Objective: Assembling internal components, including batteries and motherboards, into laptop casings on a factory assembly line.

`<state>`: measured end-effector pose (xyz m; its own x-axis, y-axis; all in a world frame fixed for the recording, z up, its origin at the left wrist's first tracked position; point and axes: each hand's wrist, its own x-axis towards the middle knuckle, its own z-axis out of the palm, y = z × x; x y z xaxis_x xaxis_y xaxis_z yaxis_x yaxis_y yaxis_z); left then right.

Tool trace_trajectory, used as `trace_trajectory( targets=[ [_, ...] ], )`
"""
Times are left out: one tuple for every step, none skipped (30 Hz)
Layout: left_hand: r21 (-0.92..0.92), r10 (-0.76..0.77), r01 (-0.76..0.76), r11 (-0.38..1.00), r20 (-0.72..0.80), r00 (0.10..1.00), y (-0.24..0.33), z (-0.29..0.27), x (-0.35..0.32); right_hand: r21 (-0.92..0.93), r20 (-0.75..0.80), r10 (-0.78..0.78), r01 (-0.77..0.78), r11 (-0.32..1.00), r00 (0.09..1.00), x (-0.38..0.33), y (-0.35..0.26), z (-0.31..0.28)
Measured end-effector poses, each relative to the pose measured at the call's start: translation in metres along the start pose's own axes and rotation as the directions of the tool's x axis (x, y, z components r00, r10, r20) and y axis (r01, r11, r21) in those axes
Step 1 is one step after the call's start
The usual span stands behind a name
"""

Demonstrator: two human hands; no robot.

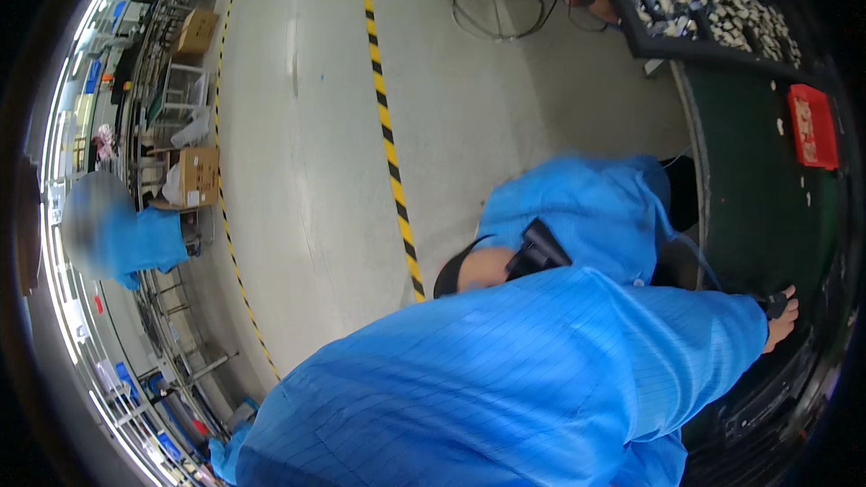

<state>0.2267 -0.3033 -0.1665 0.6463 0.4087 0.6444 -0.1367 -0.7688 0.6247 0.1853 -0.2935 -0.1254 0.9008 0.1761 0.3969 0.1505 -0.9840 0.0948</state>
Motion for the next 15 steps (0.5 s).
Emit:
trace_trajectory(
  targets=[
    [-0.011,0.010,-0.010,1.000,0.024,1.000,-0.001,0.003,0.000,-0.098,0.044,-0.017,0.021,0.995,0.999,-0.002,0.000,0.000],
    [-0.028,0.018,-0.017,0.999,0.042,0.999,0.002,0.007,0.000,-0.199,0.086,-0.031,0.047,0.979,0.996,-0.003,0.004,-0.002],
    [-0.039,0.027,-0.024,0.999,0.062,0.998,0.005,0.010,-0.001,-0.192,0.075,-0.019,0.033,0.981,0.997,0.005,0.011,0.005],
    [-0.049,0.042,-0.038,0.998,0.084,0.996,0.010,0.013,-0.002,-0.208,0.090,-0.017,0.036,0.977,0.996,0.015,0.021,0.012],
    [-0.056,0.057,-0.051,0.997,0.108,0.993,0.014,0.017,-0.002,-0.222,0.108,-0.016,0.039,0.974,0.994,0.023,0.030,0.022],
    [-0.001,0.029,-0.029,1.000,0.123,0.992,-0.010,0.006,-0.001,-0.287,0.106,-0.091,0.118,0.951,0.990,0.020,0.004,0.034],
    [0.005,0.041,-0.043,0.999,0.156,0.987,-0.008,0.007,-0.003,-0.261,0.103,-0.074,0.099,0.960,0.992,0.018,0.009,0.040],
    [0.017,0.049,-0.053,0.998,0.188,0.981,-0.011,0.007,-0.002,-0.507,0.118,-0.041,0.096,0.857,0.992,0.016,0.011,0.048],
    [0.020,0.064,-0.070,0.997,0.215,0.974,-0.009,0.004,0.001,-0.722,0.119,0.000,0.087,0.687,0.993,0.017,0.015,0.053],
    [-0.031,0.065,-0.059,0.998,0.235,0.970,-0.009,-0.001,0.002,-0.879,0.116,0.038,0.085,0.469,0.993,0.017,0.015,0.058],
    [-0.089,0.060,-0.038,0.995,0.260,0.964,-0.009,-0.001,-0.001,-0.974,0.113,0.078,0.095,0.207,0.991,0.012,0.009,0.059],
    [-0.108,0.068,-0.048,0.993,0.190,0.979,-0.013,-0.004,-0.005,-0.991,0.106,0.110,0.114,-0.067,0.988,0.012,0.002,0.071],
    [-0.097,0.078,-0.059,0.994,0.202,0.976,-0.015,-0.010,-0.009,-0.991,0.123,0.089,0.117,0.072,0.988,0.001,-0.009,0.045],
    [-0.159,0.066,-0.030,0.987,0.228,0.971,-0.009,-0.016,-0.012,-0.972,0.135,0.073,0.118,0.204,0.988,-0.010,-0.014,0.015],
    [-0.236,0.073,-0.011,0.972,0.255,0.964,0.004,-0.020,-0.014,-0.973,0.128,0.106,0.104,0.209,0.986,-0.003,0.003,0.023]
  ],
)
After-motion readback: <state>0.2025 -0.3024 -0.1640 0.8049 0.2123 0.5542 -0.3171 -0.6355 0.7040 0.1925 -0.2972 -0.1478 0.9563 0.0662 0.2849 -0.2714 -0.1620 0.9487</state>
